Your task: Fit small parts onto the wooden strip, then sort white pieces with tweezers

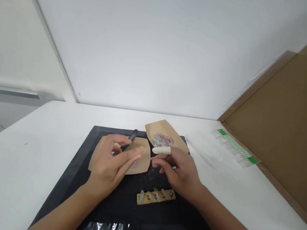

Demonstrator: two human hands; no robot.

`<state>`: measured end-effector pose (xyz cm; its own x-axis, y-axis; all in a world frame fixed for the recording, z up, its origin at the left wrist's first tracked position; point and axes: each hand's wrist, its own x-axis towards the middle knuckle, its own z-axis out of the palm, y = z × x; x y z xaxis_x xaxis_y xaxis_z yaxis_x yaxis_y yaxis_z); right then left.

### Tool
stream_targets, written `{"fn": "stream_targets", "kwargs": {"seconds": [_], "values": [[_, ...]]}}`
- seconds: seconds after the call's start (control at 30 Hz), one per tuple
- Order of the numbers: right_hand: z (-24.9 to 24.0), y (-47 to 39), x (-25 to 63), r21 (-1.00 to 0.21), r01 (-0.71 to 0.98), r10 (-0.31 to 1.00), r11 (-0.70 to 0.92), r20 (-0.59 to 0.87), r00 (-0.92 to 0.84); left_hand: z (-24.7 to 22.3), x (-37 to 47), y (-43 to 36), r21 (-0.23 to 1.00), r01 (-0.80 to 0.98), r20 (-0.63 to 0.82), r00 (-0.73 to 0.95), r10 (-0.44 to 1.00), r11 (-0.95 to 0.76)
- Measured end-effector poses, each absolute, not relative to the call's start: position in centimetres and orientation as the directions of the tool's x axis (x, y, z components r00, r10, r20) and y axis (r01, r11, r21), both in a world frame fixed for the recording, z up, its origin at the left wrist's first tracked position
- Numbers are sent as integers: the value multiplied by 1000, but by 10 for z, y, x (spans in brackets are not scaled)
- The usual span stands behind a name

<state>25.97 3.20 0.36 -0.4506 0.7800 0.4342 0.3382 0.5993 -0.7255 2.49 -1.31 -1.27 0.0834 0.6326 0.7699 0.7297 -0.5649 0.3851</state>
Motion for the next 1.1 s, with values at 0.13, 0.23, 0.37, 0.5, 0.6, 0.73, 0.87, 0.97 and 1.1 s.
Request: {"fn": "stream_targets", "kwargs": {"seconds": [0.13,0.23,0.37,0.5,0.6,0.73,0.87,0.97,1.1], "values": [[0,37,262,-680,362,758,637,469,-453,-13,5,2,327,844,654,121,747,-424],[-1,42,263,-588,381,696,714,537,-476,-20,-4,10,213,917,549,173,818,-337],[-3,47,265,-530,406,667,744,563,-488,-30,-7,12,144,946,499,185,846,-292],[-7,48,265,-603,429,737,673,495,-461,-34,-5,10,156,948,477,174,862,-277],[-8,49,264,-620,442,759,648,477,-444,-35,-3,11,178,952,429,153,890,-249],[-8,49,263,-581,427,716,693,489,-498,-34,-3,11,195,951,396,147,907,-239],[-3,45,260,-550,440,692,710,428,-581,-27,0,9,207,947,391,151,908,-247],[-1,40,256,-519,478,696,709,407,-591,-16,5,5,306,907,414,147,898,-290],[-4,37,248,-424,537,681,730,528,-508,-6,15,-4,562,751,358,157,921,-347]]}}
